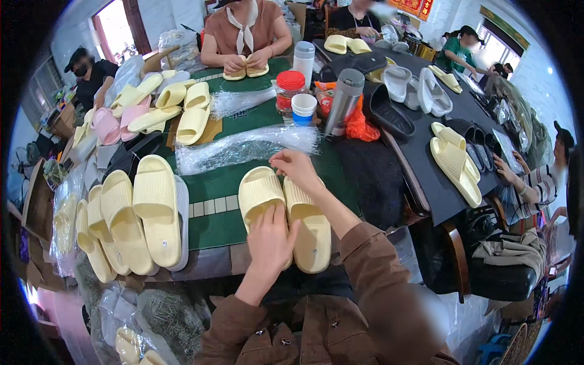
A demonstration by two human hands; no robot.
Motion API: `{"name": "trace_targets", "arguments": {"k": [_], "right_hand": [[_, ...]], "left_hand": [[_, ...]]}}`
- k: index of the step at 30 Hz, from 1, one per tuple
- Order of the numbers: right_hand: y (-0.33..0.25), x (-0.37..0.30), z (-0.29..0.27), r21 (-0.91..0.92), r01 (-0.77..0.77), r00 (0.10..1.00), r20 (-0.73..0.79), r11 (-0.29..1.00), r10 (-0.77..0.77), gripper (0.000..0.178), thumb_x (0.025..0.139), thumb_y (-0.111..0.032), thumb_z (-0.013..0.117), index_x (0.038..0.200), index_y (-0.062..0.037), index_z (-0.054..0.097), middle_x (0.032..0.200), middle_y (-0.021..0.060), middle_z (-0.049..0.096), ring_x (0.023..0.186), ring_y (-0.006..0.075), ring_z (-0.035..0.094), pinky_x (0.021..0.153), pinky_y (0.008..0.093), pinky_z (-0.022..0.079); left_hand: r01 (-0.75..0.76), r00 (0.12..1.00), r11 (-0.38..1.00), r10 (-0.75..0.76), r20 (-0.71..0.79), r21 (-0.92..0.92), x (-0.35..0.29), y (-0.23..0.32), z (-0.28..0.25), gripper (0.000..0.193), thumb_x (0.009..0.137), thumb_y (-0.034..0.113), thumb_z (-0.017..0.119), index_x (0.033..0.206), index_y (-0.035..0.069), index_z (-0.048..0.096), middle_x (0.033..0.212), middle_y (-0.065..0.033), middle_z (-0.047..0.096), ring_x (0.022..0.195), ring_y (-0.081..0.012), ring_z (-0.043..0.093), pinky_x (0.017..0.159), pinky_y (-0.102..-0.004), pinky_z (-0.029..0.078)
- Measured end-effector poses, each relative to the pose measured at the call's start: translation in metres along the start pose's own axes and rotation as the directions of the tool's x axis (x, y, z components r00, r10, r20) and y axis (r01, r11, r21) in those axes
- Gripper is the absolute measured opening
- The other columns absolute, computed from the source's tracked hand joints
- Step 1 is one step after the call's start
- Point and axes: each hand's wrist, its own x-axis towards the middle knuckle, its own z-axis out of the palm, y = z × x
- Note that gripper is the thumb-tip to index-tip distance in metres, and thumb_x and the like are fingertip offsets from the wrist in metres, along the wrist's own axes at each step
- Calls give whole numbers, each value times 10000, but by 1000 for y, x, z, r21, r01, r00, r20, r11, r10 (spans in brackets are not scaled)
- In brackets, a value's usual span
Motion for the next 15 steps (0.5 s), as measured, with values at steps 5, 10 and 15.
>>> {"name": "trace_targets", "arguments": {"k": [5, 10, 15], "right_hand": [[-1, 1, -3, 32, 86, 995, -63, 996, -83, 132, 847, -89, 619, 913, 14, 668, 754, 74, 671, 616, 123, 629, 599, 278, 494], [6, -2, 12, 3, 210, 967, -149, 978, -207, 101, 867, -62, 617, 929, 15, 636, 791, 104, 673, 650, 152, 639, 596, 295, 512], [3, -10, 7, 83, 180, 971, -172, 980, -164, 107, 899, -64, 589, 964, 12, 628, 813, 52, 657, 630, 91, 573, 582, 252, 472]], "left_hand": [[5, 999, 994, -10, -39, -110, 54, -33, -17, 266, 842, 164, 636, 1070, 28, 614, 961, -141, 662, 830, -295, 644, 714, -362, 510], [174, 982, 902, -129, 136, -394, 101, -80, 29, 225, 854, 78, 597, 1066, 5, 608, 949, -147, 678, 795, -205, 664, 690, -314, 508], [301, 954, 718, -223, 202, -627, 105, -94, 58, 194, 883, 56, 571, 1060, -20, 594, 829, -86, 676, 759, -132, 649, 687, -278, 505]]}}
